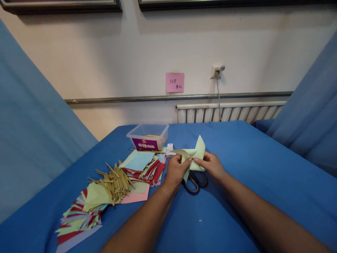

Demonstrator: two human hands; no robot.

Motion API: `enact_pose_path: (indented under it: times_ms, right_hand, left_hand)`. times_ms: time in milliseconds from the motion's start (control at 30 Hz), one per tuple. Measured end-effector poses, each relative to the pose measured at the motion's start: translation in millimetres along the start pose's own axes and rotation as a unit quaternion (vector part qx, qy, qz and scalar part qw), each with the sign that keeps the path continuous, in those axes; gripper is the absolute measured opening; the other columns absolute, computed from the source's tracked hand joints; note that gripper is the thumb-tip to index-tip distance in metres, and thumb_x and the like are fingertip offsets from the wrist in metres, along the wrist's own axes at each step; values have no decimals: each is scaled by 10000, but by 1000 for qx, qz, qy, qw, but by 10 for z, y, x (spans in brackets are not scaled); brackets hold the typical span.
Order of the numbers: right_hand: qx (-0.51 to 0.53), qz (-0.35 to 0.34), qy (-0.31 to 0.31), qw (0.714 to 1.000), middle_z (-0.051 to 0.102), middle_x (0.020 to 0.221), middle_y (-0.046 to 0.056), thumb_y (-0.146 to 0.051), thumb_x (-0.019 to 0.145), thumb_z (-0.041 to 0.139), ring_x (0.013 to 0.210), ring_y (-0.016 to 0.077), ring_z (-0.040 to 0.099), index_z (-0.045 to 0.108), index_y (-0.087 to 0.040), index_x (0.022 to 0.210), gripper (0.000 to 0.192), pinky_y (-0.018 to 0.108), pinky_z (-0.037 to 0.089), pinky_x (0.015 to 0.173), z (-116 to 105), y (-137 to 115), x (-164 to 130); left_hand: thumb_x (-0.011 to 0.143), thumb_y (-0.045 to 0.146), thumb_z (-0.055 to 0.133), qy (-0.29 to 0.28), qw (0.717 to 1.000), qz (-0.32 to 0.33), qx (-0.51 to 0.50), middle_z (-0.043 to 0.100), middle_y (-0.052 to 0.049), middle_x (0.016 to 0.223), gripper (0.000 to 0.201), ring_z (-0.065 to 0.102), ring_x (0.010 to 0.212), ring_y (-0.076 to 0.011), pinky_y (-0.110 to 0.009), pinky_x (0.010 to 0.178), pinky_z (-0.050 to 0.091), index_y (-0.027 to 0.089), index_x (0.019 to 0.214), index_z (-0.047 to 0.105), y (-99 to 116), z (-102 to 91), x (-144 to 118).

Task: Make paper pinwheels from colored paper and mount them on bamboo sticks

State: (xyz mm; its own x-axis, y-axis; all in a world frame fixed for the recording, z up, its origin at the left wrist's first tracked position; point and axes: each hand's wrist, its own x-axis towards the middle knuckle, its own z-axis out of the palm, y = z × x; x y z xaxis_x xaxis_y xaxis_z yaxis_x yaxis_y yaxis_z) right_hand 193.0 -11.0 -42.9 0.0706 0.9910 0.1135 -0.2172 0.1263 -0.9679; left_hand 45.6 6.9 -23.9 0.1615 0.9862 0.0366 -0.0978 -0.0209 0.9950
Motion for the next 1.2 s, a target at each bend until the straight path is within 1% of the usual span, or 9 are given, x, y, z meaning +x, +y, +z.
enact_pose_path:
  times_ms: [167, 400, 567, 700, 767, 867, 967, 1067, 1200]
  right_hand:
    - [11, 29, 1, 1000, 749, 884, 87, -425, 580, 827, 727, 223, 676, 722, -132, 912, 455, 339, 518, 693, 35, 15, -1]
    - [56, 46, 0, 997, 753, 885, 81, -423, 573, 838, 724, 225, 683, 732, -142, 928, 466, 337, 520, 692, 49, 24, -4]
    - [30, 41, 20, 999, 748, 813, 71, -403, 563, 832, 643, 199, 660, 724, -123, 881, 437, 319, 508, 638, 61, 40, 3]
    - [-12, 19, 57, 998, 740, 793, 70, -409, 587, 802, 611, 186, 637, 712, -112, 877, 425, 300, 489, 589, 92, 65, 6]
    - [-29, -4, 89, 996, 741, 827, 74, -414, 618, 776, 637, 190, 640, 707, -115, 896, 415, 303, 492, 606, 90, 77, 19]
    - [-64, -47, 152, 985, 737, 849, 78, -441, 677, 724, 674, 198, 642, 697, -119, 890, 388, 309, 495, 630, 45, 74, 52]
    - [-164, -103, 216, 957, 722, 802, 71, -450, 744, 658, 677, 201, 626, 684, -129, 849, 338, 317, 486, 639, -23, 41, 67]
    - [-315, -209, 243, 893, 688, 768, 57, -395, 801, 605, 725, 209, 606, 657, -165, 804, 235, 337, 475, 693, -62, -1, 37]
    - [-466, -359, 181, 788, 676, 841, 71, -260, 831, 557, 898, 240, 598, 611, -195, 791, 93, 383, 435, 834, -49, -41, -34]
  left_hand:
    - [613, 333, 744, 5, 999, 23, 42, 718, -54, 753, 268, 617, 619, -171, -263, 587, 483, 133, 790, 718, 29, -7, -3]
    - [615, 327, 730, 1, 997, 30, 67, 709, -56, 722, 285, 614, 606, -174, -264, 580, 473, 114, 805, 729, 22, -14, 24]
    - [632, 331, 726, -6, 998, 20, 56, 718, -66, 774, 298, 615, 625, -176, -268, 587, 483, 112, 834, 727, -15, -18, 18]
    - [638, 321, 733, -8, 999, 16, 43, 720, -74, 833, 291, 635, 690, -188, -281, 636, 497, 118, 845, 705, -82, -8, 27]
    - [634, 287, 741, -9, 1000, 18, 18, 721, -89, 879, 345, 652, 744, -200, -297, 680, 508, 118, 928, 681, -103, 7, 28]
    - [653, 230, 727, 51, 996, 64, 29, 709, -114, 985, 450, 658, 854, -210, -330, 776, 511, 132, 1080, 624, -84, 28, -4]
    - [714, 199, 673, 117, 972, 154, 134, 688, -102, 1054, 347, 636, 945, -206, -356, 887, 479, 171, 1059, 653, -29, 47, -89]
    - [791, 198, 599, 62, 964, 186, 178, 696, -84, 1056, 276, 631, 982, -207, -360, 929, 462, 199, 1054, 684, -8, 97, -198]
    - [821, 205, 576, -10, 983, 147, 110, 675, -91, 1162, 369, 615, 1075, -222, -352, 969, 444, 192, 1184, 642, -51, 204, -286]
